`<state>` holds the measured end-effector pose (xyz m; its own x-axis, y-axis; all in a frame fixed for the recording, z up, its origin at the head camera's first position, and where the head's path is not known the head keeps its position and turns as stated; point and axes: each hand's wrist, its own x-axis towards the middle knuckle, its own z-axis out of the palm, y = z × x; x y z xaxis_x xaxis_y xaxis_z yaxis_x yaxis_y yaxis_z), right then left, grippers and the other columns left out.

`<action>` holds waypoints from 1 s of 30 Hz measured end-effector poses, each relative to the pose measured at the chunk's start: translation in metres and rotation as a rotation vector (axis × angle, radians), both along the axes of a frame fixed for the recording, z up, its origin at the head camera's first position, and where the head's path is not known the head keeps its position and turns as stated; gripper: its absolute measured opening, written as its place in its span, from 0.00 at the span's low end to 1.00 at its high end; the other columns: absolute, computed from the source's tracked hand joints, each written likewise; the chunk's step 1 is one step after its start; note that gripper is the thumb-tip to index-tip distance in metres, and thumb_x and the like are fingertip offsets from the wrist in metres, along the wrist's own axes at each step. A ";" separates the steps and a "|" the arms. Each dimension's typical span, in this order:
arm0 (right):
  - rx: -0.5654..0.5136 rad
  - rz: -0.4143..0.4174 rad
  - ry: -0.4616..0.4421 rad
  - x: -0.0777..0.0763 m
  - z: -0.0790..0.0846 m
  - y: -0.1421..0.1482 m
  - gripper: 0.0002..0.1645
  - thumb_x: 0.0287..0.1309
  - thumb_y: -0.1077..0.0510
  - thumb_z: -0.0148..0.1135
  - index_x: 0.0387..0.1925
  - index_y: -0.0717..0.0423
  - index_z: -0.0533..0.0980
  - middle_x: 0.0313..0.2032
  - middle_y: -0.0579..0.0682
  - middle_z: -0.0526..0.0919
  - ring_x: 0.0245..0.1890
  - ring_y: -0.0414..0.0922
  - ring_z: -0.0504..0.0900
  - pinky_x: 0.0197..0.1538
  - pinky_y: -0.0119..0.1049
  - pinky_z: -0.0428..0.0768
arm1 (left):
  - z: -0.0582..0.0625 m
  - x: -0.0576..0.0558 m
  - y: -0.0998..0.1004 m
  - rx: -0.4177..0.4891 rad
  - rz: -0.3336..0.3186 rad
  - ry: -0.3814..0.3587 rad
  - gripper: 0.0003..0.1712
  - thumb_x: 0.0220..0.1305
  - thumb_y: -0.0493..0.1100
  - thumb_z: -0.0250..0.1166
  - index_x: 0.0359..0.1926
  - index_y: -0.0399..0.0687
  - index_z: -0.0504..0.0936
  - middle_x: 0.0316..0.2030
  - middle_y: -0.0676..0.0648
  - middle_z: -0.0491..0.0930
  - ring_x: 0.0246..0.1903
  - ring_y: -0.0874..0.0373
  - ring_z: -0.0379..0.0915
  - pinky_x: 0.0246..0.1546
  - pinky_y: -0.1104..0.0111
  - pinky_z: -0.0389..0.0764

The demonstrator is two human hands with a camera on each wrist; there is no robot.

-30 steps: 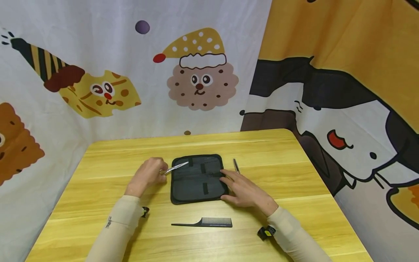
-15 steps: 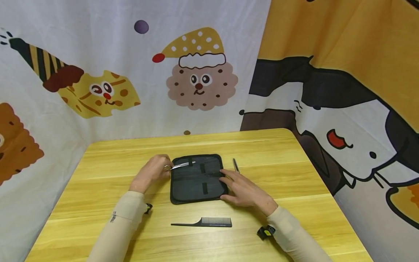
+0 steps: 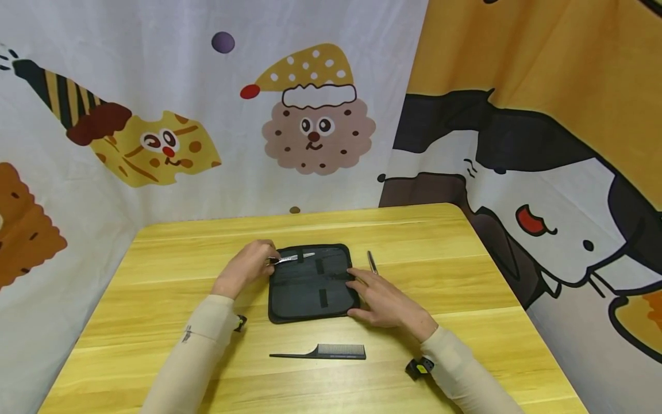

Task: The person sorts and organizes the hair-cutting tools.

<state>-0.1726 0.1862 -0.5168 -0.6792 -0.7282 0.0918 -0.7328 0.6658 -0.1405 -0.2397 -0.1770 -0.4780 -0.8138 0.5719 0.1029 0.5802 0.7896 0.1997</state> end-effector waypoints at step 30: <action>-0.031 0.005 -0.003 0.002 0.003 -0.002 0.41 0.66 0.36 0.64 0.66 0.63 0.76 0.74 0.65 0.63 0.72 0.57 0.61 0.72 0.54 0.65 | -0.005 -0.008 0.017 0.004 -0.022 0.008 0.14 0.57 0.35 0.78 0.46 0.40 0.93 0.43 0.42 0.87 0.41 0.52 0.82 0.42 0.61 0.86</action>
<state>-0.1705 0.1842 -0.5135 -0.6759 -0.7284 0.1124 -0.7357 0.6575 -0.1629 -0.2476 -0.1602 -0.4834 -0.8002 0.5892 0.1118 0.5989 0.7759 0.1981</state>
